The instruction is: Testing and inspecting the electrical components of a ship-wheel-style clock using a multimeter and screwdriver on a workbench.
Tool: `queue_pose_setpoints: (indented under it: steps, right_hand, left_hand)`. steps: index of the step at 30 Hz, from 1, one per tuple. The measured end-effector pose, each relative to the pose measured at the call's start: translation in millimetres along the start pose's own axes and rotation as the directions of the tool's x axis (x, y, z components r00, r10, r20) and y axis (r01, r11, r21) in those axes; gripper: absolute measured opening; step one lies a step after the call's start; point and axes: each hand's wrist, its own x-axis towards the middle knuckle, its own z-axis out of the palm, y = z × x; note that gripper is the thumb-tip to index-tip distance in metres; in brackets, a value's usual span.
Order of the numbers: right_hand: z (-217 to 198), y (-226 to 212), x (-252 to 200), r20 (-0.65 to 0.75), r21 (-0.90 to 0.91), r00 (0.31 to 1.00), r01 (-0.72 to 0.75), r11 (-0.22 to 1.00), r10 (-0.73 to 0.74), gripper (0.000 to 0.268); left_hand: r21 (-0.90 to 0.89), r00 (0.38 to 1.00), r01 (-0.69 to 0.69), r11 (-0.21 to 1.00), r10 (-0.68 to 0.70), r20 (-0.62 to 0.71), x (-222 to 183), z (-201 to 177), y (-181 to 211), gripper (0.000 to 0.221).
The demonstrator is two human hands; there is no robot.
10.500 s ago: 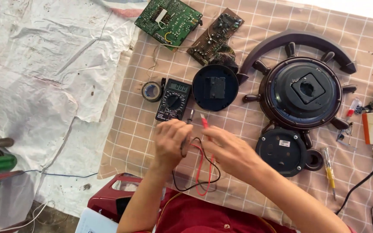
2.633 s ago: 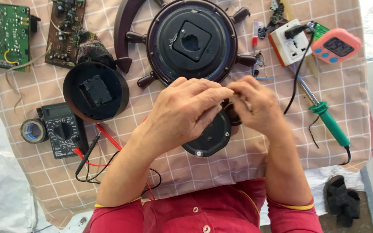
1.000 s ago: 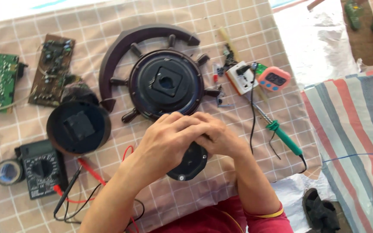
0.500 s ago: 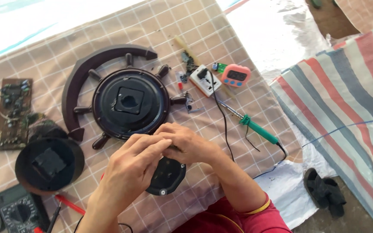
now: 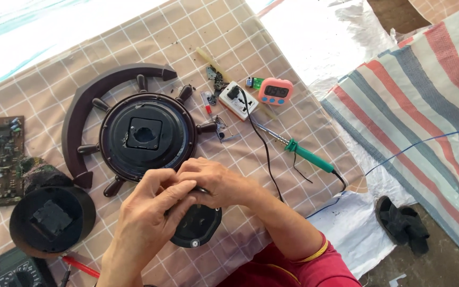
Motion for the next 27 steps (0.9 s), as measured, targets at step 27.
queue_pose_setpoints:
  steps: [27]
  right_hand:
    - [-9,-9,10,0.016,0.038,0.996,-0.093,0.995,0.092,0.017]
  left_hand:
    - [-0.105,0.985,-0.166,0.981,0.160,-0.060,3,-3,-4,0.012]
